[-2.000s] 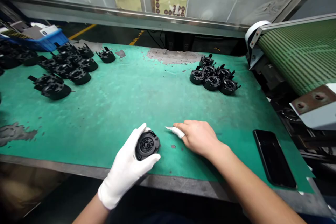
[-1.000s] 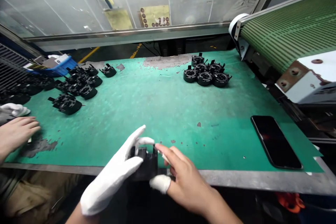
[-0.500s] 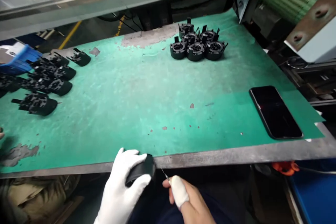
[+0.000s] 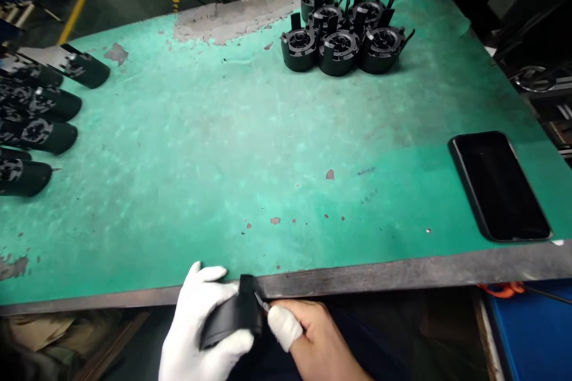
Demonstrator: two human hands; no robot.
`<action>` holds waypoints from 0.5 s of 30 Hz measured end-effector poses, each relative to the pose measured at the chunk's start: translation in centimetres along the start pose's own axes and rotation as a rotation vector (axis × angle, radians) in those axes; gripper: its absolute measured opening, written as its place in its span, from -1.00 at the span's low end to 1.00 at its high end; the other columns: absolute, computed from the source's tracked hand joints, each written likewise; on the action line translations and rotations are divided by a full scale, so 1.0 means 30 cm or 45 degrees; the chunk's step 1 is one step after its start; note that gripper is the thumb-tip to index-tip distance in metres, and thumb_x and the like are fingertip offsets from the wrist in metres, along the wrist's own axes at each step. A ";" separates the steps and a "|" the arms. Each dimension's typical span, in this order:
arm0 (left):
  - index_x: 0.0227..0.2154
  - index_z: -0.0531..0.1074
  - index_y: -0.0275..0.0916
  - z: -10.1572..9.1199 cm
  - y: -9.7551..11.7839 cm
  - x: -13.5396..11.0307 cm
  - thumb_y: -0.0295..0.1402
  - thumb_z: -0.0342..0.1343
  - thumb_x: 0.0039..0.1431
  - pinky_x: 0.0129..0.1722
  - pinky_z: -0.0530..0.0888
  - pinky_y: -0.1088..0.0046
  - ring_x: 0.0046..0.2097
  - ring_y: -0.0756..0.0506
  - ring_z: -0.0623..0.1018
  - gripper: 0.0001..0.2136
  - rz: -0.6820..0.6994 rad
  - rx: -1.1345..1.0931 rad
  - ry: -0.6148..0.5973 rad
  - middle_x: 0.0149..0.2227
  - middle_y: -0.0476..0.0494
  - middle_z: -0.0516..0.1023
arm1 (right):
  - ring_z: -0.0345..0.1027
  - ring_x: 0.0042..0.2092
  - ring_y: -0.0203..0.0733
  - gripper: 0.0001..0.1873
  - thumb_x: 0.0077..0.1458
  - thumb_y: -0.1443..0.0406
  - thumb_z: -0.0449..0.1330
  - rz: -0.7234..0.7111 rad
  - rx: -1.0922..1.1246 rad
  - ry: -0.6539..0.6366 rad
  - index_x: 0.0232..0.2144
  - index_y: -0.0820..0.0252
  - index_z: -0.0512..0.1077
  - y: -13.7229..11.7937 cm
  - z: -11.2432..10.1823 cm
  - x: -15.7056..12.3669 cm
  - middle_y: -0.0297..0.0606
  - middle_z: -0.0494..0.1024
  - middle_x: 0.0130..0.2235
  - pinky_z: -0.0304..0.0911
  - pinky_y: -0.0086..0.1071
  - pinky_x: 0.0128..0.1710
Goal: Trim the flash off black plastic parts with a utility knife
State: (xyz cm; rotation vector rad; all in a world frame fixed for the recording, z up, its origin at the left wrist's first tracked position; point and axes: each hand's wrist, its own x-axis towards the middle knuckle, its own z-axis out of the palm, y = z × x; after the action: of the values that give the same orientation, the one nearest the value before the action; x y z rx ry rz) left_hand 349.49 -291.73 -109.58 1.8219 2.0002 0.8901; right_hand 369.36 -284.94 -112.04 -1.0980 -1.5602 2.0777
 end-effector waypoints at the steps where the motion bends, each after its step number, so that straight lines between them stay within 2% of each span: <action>1: -0.07 0.39 -0.02 0.000 -0.002 0.001 -0.01 0.26 0.17 0.38 -0.03 -0.20 0.11 -0.32 0.38 -0.64 -0.002 -0.005 -0.010 -0.17 -0.10 0.54 | 0.34 -0.31 -0.10 -0.49 0.32 -0.03 0.04 -0.001 -0.004 0.010 -0.46 0.17 0.53 -0.005 -0.001 0.001 -0.28 0.50 -0.41 0.34 -0.29 -0.24; 5: -0.03 0.39 -0.06 0.004 -0.013 -0.002 -0.02 0.24 0.19 0.37 -0.02 -0.23 0.12 -0.33 0.38 -0.63 0.000 -0.008 -0.014 -0.14 -0.14 0.54 | 0.30 -0.33 -0.09 -0.49 0.31 -0.03 0.04 -0.005 -0.012 0.034 -0.50 0.15 0.50 -0.010 0.001 0.008 -0.28 0.46 -0.45 0.30 -0.26 -0.25; 8: -0.02 0.41 -0.13 0.005 -0.022 -0.008 -0.04 0.27 0.18 0.37 0.04 -0.21 0.11 -0.31 0.41 -0.60 0.088 0.025 0.033 -0.12 -0.17 0.53 | 0.24 -0.33 -0.13 -0.50 0.32 -0.03 0.04 0.001 0.012 0.047 -0.50 0.16 0.45 0.003 0.006 0.020 -0.29 0.42 -0.44 0.21 -0.28 -0.28; 11: -0.03 0.41 -0.18 0.004 -0.023 -0.009 -0.05 0.28 0.17 0.37 0.13 -0.20 0.10 -0.30 0.46 -0.58 0.171 0.077 0.106 -0.08 -0.21 0.52 | 0.19 -0.33 -0.18 -0.51 0.33 -0.02 0.04 -0.021 0.042 0.053 -0.48 0.19 0.40 0.024 0.012 0.023 -0.31 0.38 -0.43 0.14 -0.31 -0.28; 14: -0.04 0.40 -0.19 0.006 -0.013 -0.004 -0.09 0.23 0.22 0.31 0.25 -0.27 0.14 -0.32 0.47 -0.64 0.154 0.148 0.152 0.00 -0.27 0.49 | 0.15 -0.33 -0.21 -0.51 0.34 -0.03 0.02 -0.047 0.066 0.048 -0.46 0.19 0.39 0.049 0.024 0.001 -0.33 0.34 -0.43 0.10 -0.33 -0.31; 15: -0.05 0.40 -0.18 0.008 -0.006 -0.003 -0.11 0.22 0.24 0.29 0.28 -0.29 0.14 -0.33 0.47 -0.67 0.144 0.170 0.158 0.01 -0.27 0.49 | 0.13 -0.35 -0.23 -0.55 0.32 -0.03 0.05 -0.060 0.084 0.042 -0.39 0.18 0.42 0.057 0.031 -0.010 -0.35 0.31 -0.44 0.09 -0.34 -0.34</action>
State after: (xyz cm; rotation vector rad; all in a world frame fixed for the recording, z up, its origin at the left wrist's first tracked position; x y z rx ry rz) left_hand 349.51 -291.76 -109.89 2.0152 2.0943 0.9439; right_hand 369.20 -286.37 -113.39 -1.0568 -1.4775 2.0544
